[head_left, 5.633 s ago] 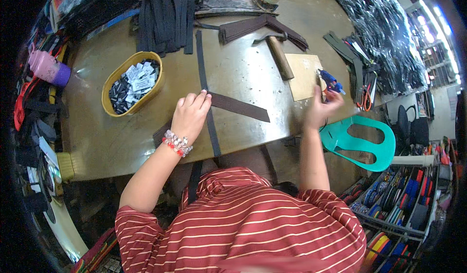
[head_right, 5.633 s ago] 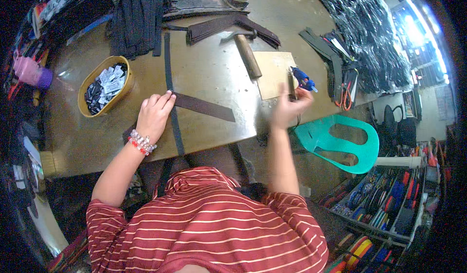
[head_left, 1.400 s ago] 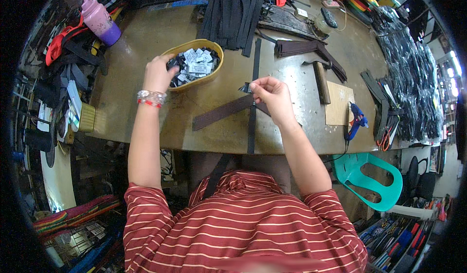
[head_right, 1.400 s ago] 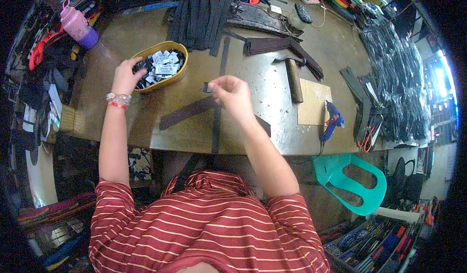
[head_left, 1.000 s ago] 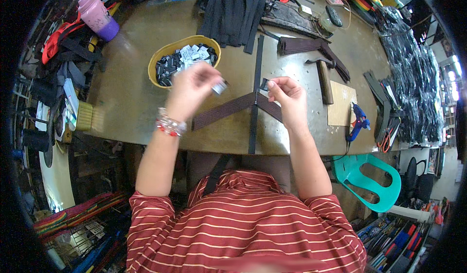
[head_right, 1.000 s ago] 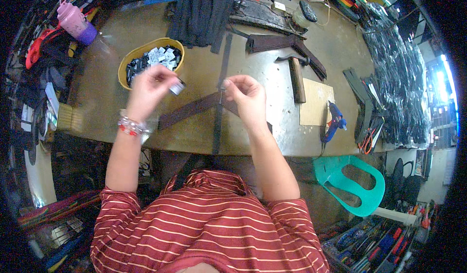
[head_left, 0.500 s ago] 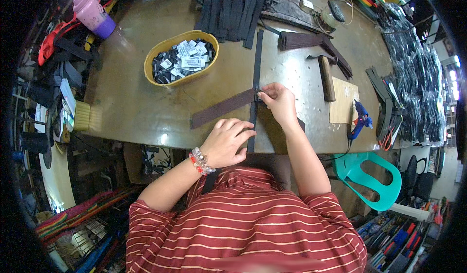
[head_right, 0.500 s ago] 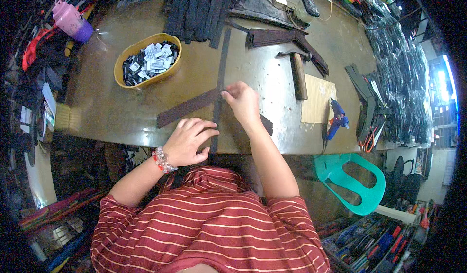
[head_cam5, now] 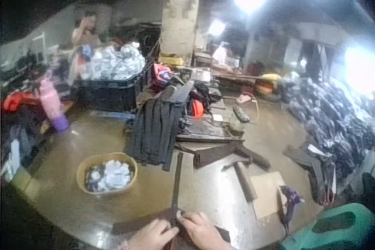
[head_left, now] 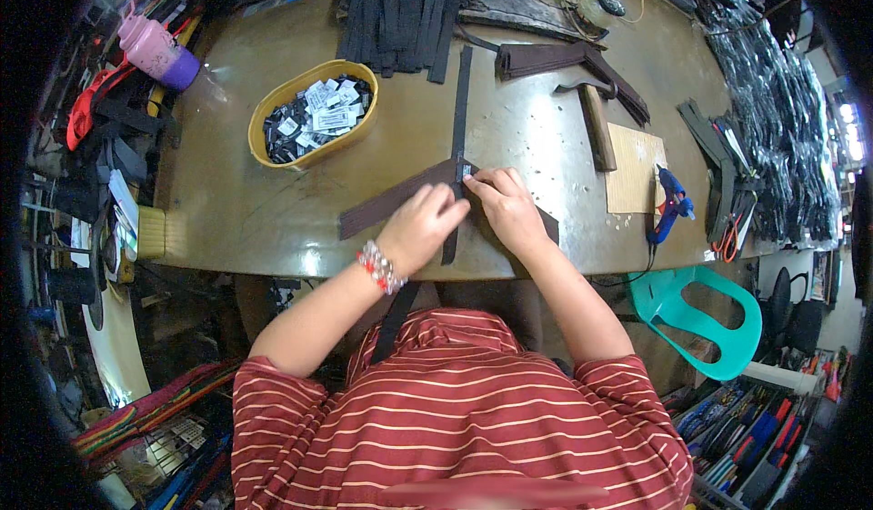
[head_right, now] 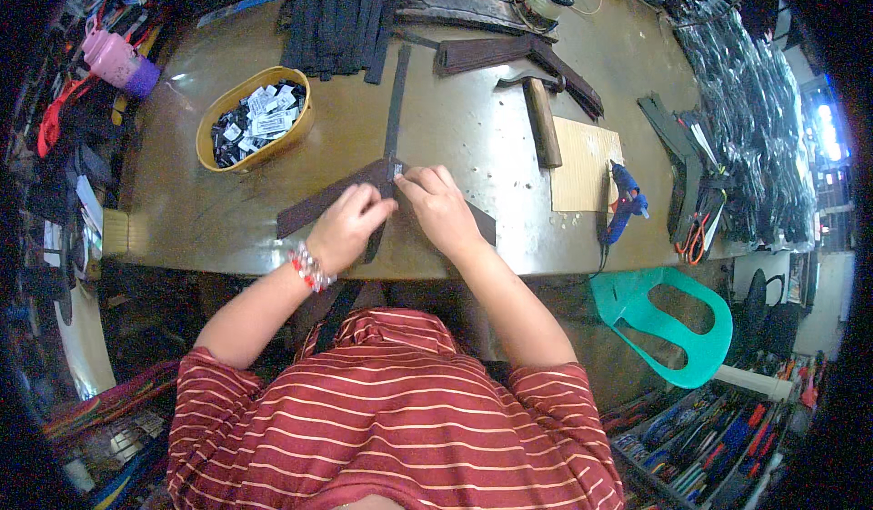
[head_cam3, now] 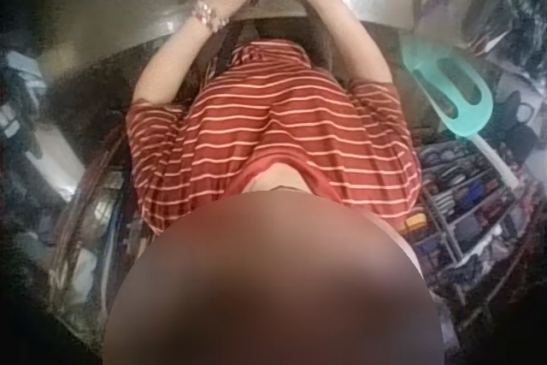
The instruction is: The person handles small white labels and plastic bags, then uses a hot glue gun to attach labels to dark fabric straps on a workbench. The person repeatedly applies glue and presses labels onto the straps, organizing the finished pieces on the table.
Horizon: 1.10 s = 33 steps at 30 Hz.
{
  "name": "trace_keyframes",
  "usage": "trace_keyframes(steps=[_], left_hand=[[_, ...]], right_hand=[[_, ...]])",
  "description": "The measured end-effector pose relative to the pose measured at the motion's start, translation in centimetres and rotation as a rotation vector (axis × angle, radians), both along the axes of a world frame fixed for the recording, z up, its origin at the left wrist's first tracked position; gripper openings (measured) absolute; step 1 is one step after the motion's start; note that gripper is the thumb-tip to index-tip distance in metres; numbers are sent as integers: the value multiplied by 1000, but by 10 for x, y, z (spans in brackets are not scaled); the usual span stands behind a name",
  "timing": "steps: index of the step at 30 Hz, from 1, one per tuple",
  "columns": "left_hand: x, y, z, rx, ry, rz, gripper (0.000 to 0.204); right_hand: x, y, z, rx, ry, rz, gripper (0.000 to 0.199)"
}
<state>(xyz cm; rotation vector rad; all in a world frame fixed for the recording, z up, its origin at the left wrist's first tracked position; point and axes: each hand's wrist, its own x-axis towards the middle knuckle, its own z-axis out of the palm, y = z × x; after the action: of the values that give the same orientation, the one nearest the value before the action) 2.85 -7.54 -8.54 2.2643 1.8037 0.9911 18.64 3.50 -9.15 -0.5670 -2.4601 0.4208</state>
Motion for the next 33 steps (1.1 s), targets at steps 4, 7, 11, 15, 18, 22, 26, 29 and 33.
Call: trace_keyframes(steps=[4, 7, 11, 15, 18, 22, 26, 29, 33], left_hand=[[-28, 48, 10, -91, -145, -26, 16], [-48, 76, 11, -418, -490, 34, 16], [-53, 92, 9, -642, -783, 120, 21], [-48, 96, 14, -610, -665, 127, 21], [-46, 96, 17, -586, -633, 126, 20], [-45, 94, 14, -548, -593, 126, 20], [-44, 91, 11, -482, -541, 106, 19], [-43, 92, 11, -485, -523, 112, 19], [-41, 91, 12, -471, -487, 120, 19]], right_hand=[[1, 2, -4, -2, -56, 16, 27], [4, 4, -5, -5, -37, 66, 28], [4, 5, -6, 19, -41, 70, 29], [2, 5, -7, -11, -34, 55, 30], [2, 5, -7, -21, -32, 65, 29], [4, 7, -8, -70, -20, 76, 29], [4, 5, -7, -114, -21, 43, 28], [1, 4, -6, -92, -6, 37, 29], [2, 6, -9, -89, -18, 7, 31]])
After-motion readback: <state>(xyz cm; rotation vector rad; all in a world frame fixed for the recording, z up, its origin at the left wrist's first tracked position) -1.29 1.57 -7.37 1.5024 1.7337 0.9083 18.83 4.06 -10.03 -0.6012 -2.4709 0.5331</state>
